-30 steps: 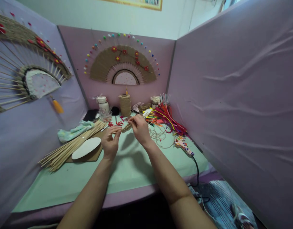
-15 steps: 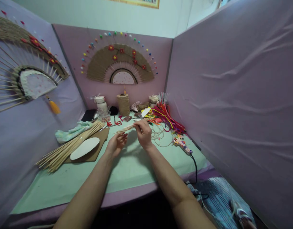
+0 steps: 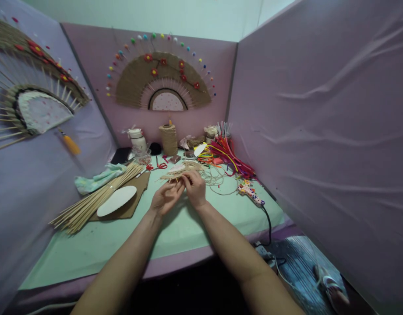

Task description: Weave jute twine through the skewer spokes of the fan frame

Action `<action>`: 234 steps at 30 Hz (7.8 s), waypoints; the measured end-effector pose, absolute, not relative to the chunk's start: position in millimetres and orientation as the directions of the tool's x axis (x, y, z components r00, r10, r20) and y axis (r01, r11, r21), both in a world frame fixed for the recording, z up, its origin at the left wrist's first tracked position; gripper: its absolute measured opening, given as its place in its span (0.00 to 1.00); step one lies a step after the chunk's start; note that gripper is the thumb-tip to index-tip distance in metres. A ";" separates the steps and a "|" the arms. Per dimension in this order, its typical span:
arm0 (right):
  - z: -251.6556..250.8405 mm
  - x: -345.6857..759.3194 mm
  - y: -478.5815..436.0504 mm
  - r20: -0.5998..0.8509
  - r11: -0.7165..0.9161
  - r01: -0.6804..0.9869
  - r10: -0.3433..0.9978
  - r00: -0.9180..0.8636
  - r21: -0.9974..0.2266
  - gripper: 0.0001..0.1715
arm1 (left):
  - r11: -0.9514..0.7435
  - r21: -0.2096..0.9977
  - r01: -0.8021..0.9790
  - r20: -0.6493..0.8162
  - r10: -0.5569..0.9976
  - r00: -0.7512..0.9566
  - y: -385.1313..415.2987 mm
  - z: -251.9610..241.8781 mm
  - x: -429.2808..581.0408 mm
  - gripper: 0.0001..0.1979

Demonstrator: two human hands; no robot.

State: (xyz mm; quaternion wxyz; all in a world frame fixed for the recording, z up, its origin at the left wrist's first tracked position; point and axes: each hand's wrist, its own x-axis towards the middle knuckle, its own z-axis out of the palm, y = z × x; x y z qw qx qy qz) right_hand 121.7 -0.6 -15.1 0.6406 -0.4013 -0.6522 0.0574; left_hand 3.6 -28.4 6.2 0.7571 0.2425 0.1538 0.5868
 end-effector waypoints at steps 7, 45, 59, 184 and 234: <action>-20.4 109.2 -8.7 0.774 0.661 0.505 0.632 0.024 -0.555 0.09 | -0.015 0.565 -0.825 -0.121 0.987 -0.101 -25.8 -5.5 23.6 0.07; -29.9 111.7 -23.7 0.623 0.530 0.725 0.761 -0.178 -0.440 0.07 | 0.030 0.484 -0.875 -0.270 0.956 -0.117 -13.3 -9.8 9.6 0.08; -32.2 135.0 -92.2 0.810 0.756 0.611 0.499 -0.309 -0.233 0.07 | 0.044 0.553 -0.832 -0.299 0.943 -0.149 -119.4 9.2 11.5 0.09; -2.3 147.6 7.7 0.531 0.527 0.106 0.788 0.311 -0.843 0.13 | 0.084 0.669 -0.739 0.046 0.987 0.153 -8.6 22.2 -62.1 0.16; -11.1 169.7 18.8 0.512 0.451 0.300 0.842 0.169 -0.841 0.16 | 0.021 0.767 -0.641 0.103 0.982 0.155 -11.5 30.0 -90.0 0.17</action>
